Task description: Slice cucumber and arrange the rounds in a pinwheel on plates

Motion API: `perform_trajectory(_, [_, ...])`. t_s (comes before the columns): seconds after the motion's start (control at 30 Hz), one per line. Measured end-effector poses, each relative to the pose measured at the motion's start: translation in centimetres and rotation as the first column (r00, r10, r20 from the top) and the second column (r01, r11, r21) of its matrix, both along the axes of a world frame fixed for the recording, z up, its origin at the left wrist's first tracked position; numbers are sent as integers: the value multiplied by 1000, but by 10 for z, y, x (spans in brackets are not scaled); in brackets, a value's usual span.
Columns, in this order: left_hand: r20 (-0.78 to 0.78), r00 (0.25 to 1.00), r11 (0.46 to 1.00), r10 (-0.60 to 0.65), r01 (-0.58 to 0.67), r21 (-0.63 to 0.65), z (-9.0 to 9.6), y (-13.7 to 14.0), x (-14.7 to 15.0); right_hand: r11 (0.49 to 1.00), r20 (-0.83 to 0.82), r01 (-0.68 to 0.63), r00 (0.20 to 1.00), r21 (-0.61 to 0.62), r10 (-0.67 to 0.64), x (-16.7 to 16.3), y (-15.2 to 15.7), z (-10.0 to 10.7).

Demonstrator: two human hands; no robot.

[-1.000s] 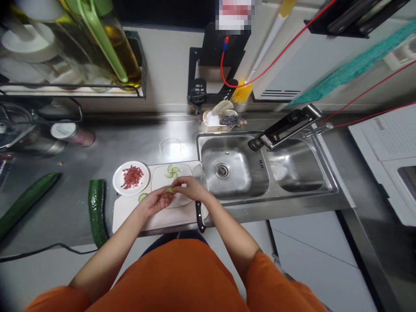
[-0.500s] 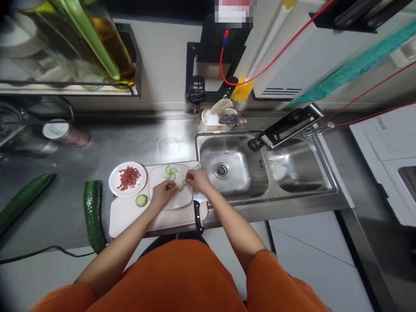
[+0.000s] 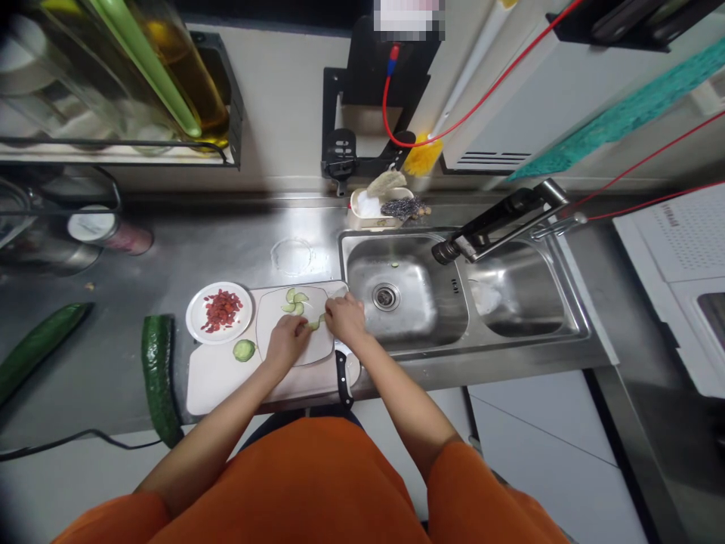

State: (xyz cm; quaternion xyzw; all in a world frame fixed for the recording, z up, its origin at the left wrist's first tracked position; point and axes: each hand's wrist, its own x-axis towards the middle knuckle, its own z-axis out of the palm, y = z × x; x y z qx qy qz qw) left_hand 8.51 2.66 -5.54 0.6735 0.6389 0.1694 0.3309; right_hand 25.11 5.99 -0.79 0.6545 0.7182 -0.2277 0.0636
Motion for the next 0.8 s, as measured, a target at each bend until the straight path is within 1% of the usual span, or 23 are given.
perform_trajectory(0.1, [50, 999, 1000, -17, 16, 20, -2, -2, -1, 998, -39, 38, 999, 58, -36, 4, -7, -1])
perform_trajectory(0.2, [100, 994, 999, -44, 40, 34, -2, -4, -3, 983, -77, 79, 995, 166, -67, 10, -20, 0])
perform_trajectory(0.27, [118, 992, 998, -52, 48, 32, -2, -6, -3, 968, -88, 67, 995, 240, -47, 12, -34, -1])
perform_trajectory(0.33, [124, 990, 998, -66, 62, 33, -3, -8, -4, 960, -91, 9, 996, 281, 18, 12, -48, -4])
perform_trajectory(0.43, [113, 989, 994, -93, 87, 60, -4, -9, -4, 951, -51, -103, 991, 291, 123, 9, -65, -12])
perform_trajectory(0.5, [101, 990, 992, -103, 96, 79, -4, -10, -4, 946, -15, -135, 989, 294, 146, 6, -71, -17])
perform_trajectory(0.63, [100, 990, 991, -98, 88, 96, -3, -10, -4, 941, 8, -151, 988, 302, 156, 3, -73, -22])
perform_trajectory(0.8, [96, 992, 993, -85, 76, 93, -2, -10, -5, 942, -5, -151, 987, 299, 159, 3, -71, -24])
